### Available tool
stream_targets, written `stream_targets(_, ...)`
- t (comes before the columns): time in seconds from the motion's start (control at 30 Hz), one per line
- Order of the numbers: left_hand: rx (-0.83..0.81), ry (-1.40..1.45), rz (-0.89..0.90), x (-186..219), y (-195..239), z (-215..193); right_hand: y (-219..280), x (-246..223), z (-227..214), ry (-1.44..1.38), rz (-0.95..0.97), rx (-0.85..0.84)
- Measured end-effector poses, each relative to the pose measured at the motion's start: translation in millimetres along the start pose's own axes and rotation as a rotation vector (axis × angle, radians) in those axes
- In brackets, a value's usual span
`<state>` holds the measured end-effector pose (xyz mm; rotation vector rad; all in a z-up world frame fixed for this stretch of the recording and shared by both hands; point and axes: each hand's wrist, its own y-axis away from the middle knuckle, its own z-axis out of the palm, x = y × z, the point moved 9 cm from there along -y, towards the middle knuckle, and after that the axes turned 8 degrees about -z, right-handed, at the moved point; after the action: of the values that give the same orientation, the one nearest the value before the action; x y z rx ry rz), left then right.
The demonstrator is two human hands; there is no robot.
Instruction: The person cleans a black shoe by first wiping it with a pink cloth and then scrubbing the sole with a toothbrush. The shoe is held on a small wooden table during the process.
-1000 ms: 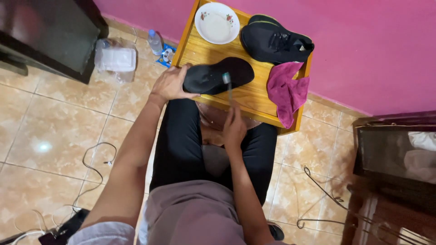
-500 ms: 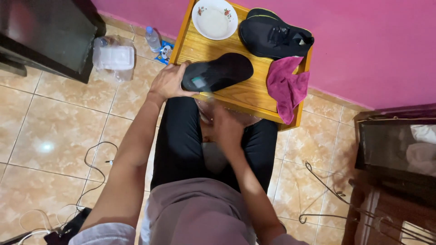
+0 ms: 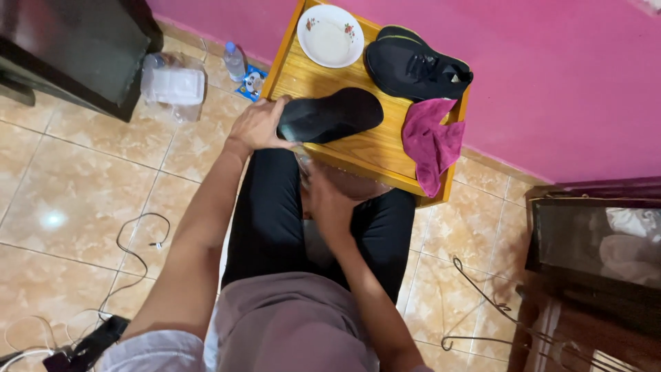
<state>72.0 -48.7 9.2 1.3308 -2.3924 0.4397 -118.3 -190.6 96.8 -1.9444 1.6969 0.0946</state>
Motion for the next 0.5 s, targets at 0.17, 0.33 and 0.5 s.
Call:
stream_targets(0.17, 0.03, 0.032, 0.003, 3.9, 2.8, -4.1, 13.7, 23.2, 9.9, -0.129, 0.08, 0.05)
stream_targets(0.33, 0.032, 0.069, -0.027, 3.2, 0.5, -9.2, 15.8, 2.0, 5.9, -0.159, 0.034, 0.084)
stream_targets(0.5, 0.031, 0.02, -0.038, -11.4, -3.5, 12.5, 28.1, 2.9, 6.6, -0.279, 0.094, 0.114)
